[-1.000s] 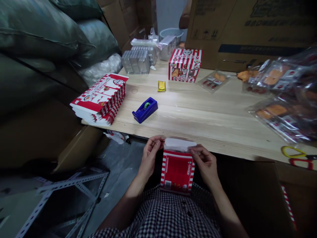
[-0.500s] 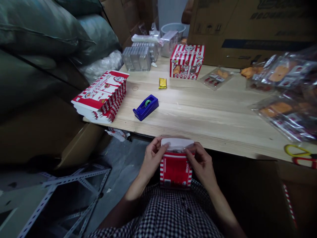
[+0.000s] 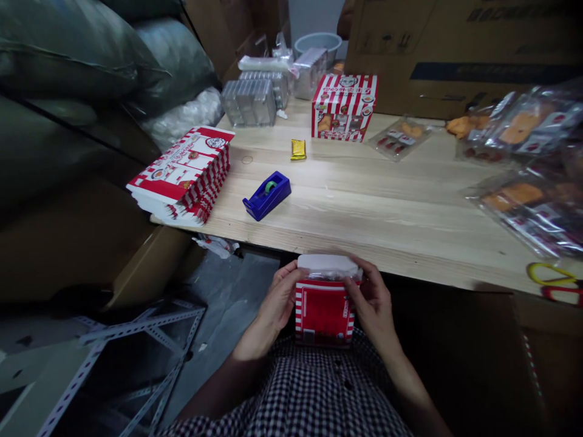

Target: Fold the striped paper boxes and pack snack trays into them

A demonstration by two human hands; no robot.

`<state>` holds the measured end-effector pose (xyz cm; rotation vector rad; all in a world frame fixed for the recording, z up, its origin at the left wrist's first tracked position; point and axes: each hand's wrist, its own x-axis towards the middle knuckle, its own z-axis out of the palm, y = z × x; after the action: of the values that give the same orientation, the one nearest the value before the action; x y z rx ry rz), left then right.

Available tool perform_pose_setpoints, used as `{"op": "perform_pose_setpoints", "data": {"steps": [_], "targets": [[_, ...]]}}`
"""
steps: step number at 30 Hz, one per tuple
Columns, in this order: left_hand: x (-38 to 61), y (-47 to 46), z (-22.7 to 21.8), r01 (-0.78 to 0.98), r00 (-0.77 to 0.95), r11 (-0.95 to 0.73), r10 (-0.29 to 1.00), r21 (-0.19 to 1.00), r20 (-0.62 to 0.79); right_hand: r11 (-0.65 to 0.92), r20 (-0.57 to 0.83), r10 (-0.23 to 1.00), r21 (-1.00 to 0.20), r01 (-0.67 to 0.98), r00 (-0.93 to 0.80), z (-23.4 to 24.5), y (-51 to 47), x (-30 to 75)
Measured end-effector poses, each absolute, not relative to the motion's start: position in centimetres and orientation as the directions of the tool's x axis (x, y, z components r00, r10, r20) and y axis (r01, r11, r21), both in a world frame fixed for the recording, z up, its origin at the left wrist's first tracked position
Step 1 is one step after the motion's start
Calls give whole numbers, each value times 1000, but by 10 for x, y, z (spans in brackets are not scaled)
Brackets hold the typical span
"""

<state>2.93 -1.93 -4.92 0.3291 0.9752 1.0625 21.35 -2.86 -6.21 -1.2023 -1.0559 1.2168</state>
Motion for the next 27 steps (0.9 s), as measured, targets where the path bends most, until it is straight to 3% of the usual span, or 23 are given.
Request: {"op": "perform_pose_setpoints", "data": {"steps": [3,6,13,17,20,22,24,25,27], "targets": [[26,-15,-51,-555,153,498,848,666,-507,-175,-270,952,-865,-470,144,-66,-28,214],[24,-10,-55,-560,130,501,840,660,-527,-303,-399,917,-717,-627,13,-72,-22,218],[27,-5,-59,-586,123,510,824,629,-554,-428,-477,869,-591,-683,-132,-73,-7,223],[30,0,-62,-563,154,514,834,647,-529,-513,-493,840,-589,-624,-226,-66,-5,224],[32,0,-64,-529,88,450,873,720,-480,-489,-448,864,-634,-599,-231,-64,-9,225],[31,-4,-62,-401,-67,305,931,864,-359,-458,-427,883,-686,-566,-197,-66,-12,225],[30,-10,-56,-120,-202,90,973,989,-113,-435,-417,895,-731,-526,-160,-69,-16,222],[29,-13,-52,44,-189,-20,981,999,28,-424,-408,901,-749,-509,-150,-71,-17,220],[29,-15,-42,291,-5,-231,970,928,243,-392,-367,918,-779,-489,-150,-74,-19,215]]}}
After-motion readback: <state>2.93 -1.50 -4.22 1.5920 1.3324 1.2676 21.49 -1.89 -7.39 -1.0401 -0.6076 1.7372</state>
